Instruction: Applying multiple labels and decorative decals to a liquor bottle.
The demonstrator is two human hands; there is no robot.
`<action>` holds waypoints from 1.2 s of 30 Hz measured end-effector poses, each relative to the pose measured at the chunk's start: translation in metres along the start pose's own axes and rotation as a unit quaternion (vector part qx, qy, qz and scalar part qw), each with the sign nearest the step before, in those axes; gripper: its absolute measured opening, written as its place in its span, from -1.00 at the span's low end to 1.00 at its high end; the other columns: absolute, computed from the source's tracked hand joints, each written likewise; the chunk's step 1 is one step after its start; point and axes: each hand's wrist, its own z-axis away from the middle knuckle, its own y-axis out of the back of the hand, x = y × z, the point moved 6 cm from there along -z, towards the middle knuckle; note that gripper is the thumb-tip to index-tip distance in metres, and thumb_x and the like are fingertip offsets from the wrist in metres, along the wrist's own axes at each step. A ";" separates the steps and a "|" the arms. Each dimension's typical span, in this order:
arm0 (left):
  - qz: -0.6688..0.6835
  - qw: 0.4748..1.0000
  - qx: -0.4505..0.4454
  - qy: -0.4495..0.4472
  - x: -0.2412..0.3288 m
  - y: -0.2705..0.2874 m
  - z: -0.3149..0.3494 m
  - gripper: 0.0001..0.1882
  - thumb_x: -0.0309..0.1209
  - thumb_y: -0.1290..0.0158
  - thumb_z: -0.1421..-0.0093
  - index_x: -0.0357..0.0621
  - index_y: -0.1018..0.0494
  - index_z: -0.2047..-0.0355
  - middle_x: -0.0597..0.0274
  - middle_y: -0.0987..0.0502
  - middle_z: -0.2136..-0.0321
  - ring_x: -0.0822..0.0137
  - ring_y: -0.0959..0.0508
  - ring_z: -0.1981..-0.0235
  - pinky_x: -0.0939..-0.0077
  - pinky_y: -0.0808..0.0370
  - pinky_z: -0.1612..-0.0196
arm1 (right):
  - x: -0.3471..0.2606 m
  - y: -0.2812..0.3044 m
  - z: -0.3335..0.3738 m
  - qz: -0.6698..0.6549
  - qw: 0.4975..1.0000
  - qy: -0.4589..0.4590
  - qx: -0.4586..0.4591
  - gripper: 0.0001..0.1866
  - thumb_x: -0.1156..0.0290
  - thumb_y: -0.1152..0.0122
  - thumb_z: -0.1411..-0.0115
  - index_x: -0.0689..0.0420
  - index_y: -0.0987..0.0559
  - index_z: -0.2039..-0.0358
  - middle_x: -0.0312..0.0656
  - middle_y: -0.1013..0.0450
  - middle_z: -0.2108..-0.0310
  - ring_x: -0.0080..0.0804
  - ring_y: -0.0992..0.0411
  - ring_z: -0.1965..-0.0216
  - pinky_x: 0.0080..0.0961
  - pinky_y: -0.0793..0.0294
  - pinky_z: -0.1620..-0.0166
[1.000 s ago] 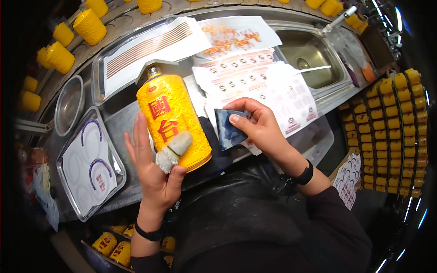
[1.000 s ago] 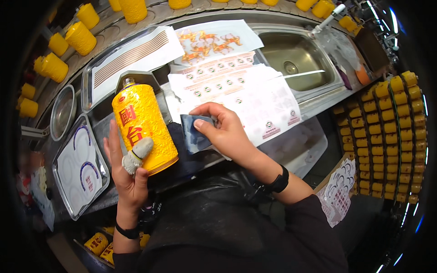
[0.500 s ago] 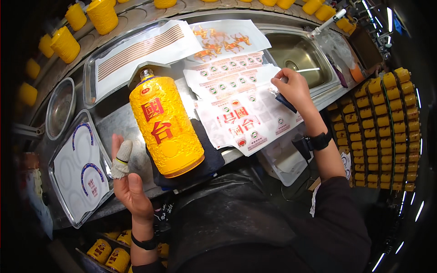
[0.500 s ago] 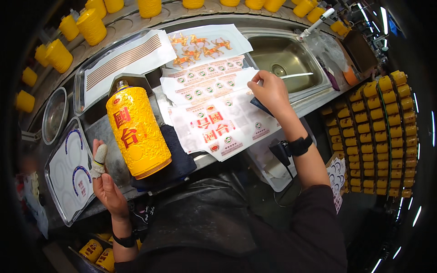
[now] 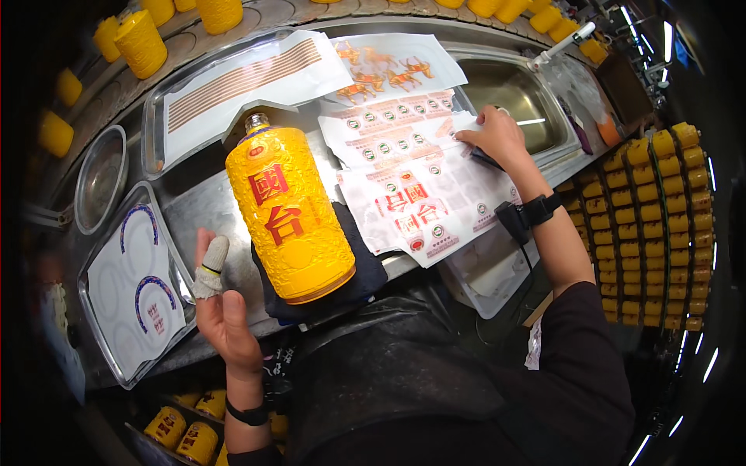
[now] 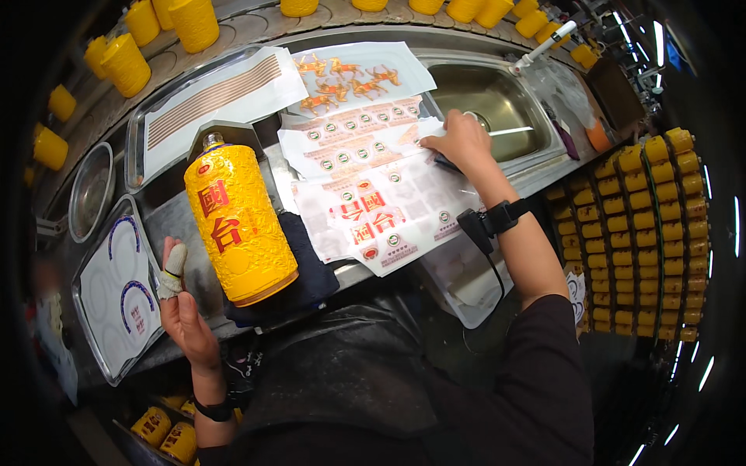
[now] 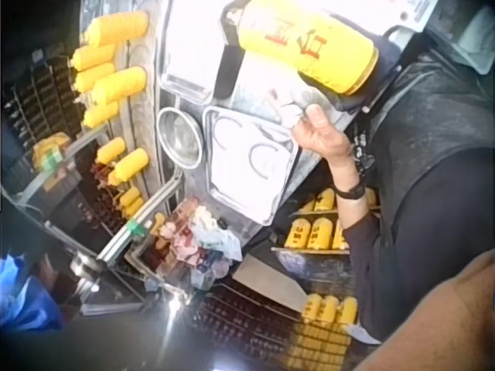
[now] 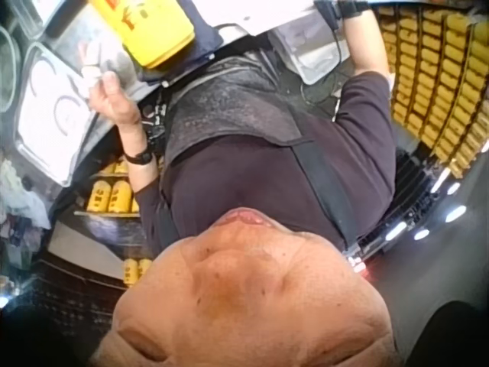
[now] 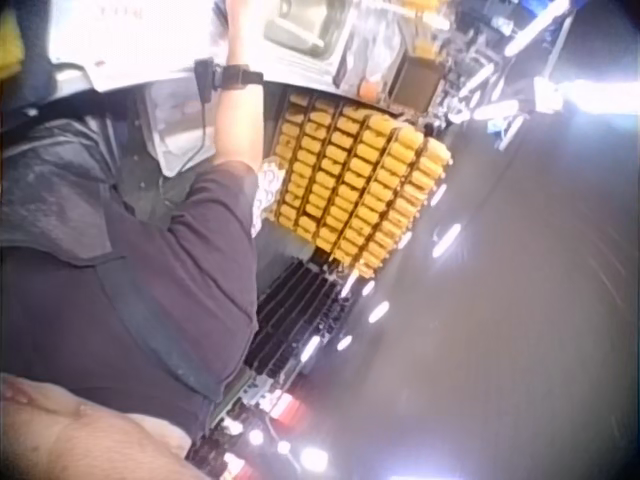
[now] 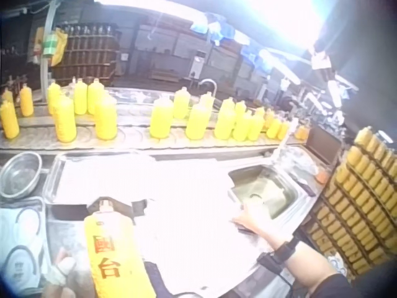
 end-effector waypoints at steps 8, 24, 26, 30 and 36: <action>0.024 0.999 0.000 0.022 -0.007 -0.004 -0.001 -0.45 -0.27 0.18 -0.31 -0.48 -0.29 -0.17 -0.17 -0.20 -0.28 0.07 -0.16 -0.34 0.22 0.04 -0.38 | 0.021 -0.006 -0.005 0.015 1.000 -0.016 0.014 -0.41 0.02 -0.47 0.13 0.14 -0.58 0.15 0.05 -0.49 0.15 -0.03 -0.48 0.08 -0.23 -0.48 0.10; 0.010 0.999 -0.008 0.043 -0.003 -0.001 0.005 -0.47 -0.32 0.19 -0.32 -0.49 -0.28 -0.18 -0.15 -0.21 -0.28 0.09 -0.17 -0.34 0.26 0.04 -0.38 | -0.014 0.033 0.015 -0.130 0.979 0.132 0.083 -0.76 0.26 -0.26 -0.08 0.21 -0.59 0.47 -0.02 -0.50 0.48 -0.10 -0.47 0.43 -0.22 -0.44 0.29; 0.018 0.997 0.005 0.069 -0.010 -0.001 0.008 -0.47 -0.34 0.19 -0.32 -0.50 -0.25 -0.19 -0.16 -0.22 -0.27 0.10 -0.18 -0.33 0.27 0.04 -0.38 | -0.056 0.054 0.045 -0.134 0.974 0.182 0.011 -0.79 0.33 -0.26 -0.09 0.24 -0.56 0.48 -0.02 -0.47 0.51 -0.12 -0.45 0.46 -0.24 -0.43 0.31; 0.092 0.993 -0.010 0.075 -0.011 -0.010 0.004 -0.43 -0.31 0.16 -0.34 -0.49 -0.17 -0.24 -0.16 -0.23 -0.26 0.10 -0.19 -0.33 0.25 0.05 -0.39 | -0.137 0.093 0.110 -0.164 0.907 0.381 -0.078 -0.83 0.38 -0.30 -0.06 0.21 -0.55 0.48 -0.07 -0.45 0.51 -0.14 -0.40 0.49 -0.26 -0.38 0.34; 0.154 0.986 -0.033 0.055 0.008 -0.023 0.000 -0.20 -0.11 0.09 -0.31 -0.44 0.08 -0.33 -0.14 -0.15 -0.30 0.09 -0.15 -0.35 0.25 0.05 -0.39 | -0.221 0.134 0.175 -0.202 0.754 0.607 -0.149 -0.85 0.49 -0.34 0.03 0.17 -0.53 0.46 -0.09 -0.39 0.48 -0.06 -0.45 0.46 -0.28 -0.37 0.45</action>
